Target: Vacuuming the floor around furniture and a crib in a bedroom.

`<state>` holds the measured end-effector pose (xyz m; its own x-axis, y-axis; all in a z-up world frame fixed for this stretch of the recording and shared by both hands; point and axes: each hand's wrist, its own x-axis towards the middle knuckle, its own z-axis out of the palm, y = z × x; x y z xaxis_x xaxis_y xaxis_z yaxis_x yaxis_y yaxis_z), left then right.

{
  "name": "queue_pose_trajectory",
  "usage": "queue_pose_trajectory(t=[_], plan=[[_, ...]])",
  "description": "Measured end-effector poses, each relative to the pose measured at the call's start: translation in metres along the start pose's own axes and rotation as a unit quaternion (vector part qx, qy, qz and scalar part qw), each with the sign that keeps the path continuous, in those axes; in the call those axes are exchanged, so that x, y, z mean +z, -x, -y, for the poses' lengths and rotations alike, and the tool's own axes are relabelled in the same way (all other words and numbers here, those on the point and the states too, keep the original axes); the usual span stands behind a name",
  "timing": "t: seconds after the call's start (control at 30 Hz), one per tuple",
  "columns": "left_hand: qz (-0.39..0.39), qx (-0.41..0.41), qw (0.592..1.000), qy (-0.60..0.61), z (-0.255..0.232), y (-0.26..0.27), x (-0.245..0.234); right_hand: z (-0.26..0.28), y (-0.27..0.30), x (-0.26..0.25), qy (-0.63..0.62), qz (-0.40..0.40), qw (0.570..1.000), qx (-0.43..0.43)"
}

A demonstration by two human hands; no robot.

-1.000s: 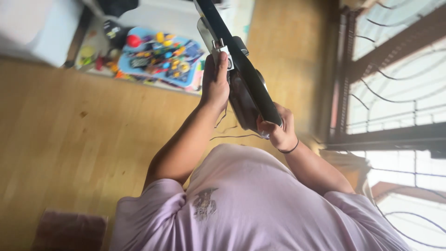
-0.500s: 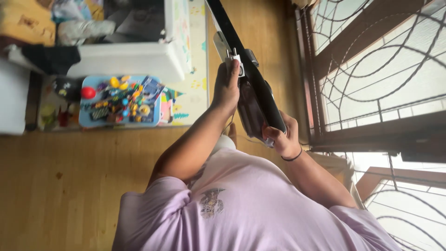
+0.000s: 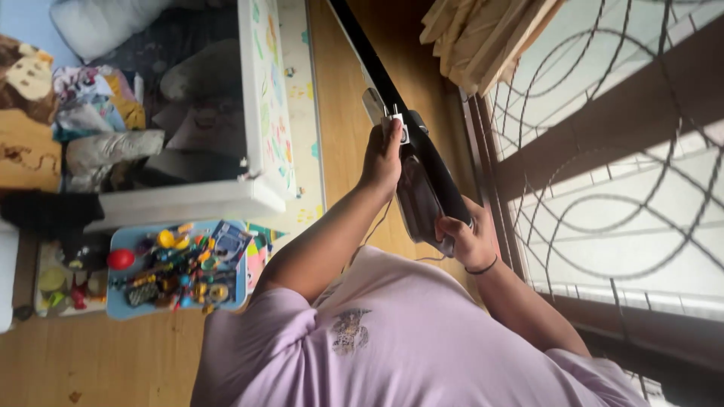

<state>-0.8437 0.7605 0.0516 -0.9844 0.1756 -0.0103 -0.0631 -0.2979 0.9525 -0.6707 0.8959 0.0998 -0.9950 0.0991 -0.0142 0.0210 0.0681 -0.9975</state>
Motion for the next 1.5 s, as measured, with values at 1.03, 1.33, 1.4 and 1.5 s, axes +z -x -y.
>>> queue_pose_trajectory(t=[1.03, 1.33, 1.4, 1.5], plan=[[-0.102, 0.034, 0.992, 0.069, 0.052, -0.663, 0.103, -0.052, -0.669, -0.178, -0.118, 0.081, 0.988, -0.061], [-0.082, 0.065, 0.995, 0.003, 0.049, -0.866, 0.051, -0.057, -0.876, -0.144, -0.106, 0.057, 0.993, 0.003], [-0.038, -0.003, 0.983, 0.179, 0.035, -0.903, 0.043, -0.046, -0.919, -0.132, -0.092, 0.063, 0.993, -0.031], [-0.057, -0.056, 0.981, 0.176, 0.024, -0.969, 0.028, -0.041, -0.986, -0.118, -0.056, 0.068, 0.995, -0.044]])
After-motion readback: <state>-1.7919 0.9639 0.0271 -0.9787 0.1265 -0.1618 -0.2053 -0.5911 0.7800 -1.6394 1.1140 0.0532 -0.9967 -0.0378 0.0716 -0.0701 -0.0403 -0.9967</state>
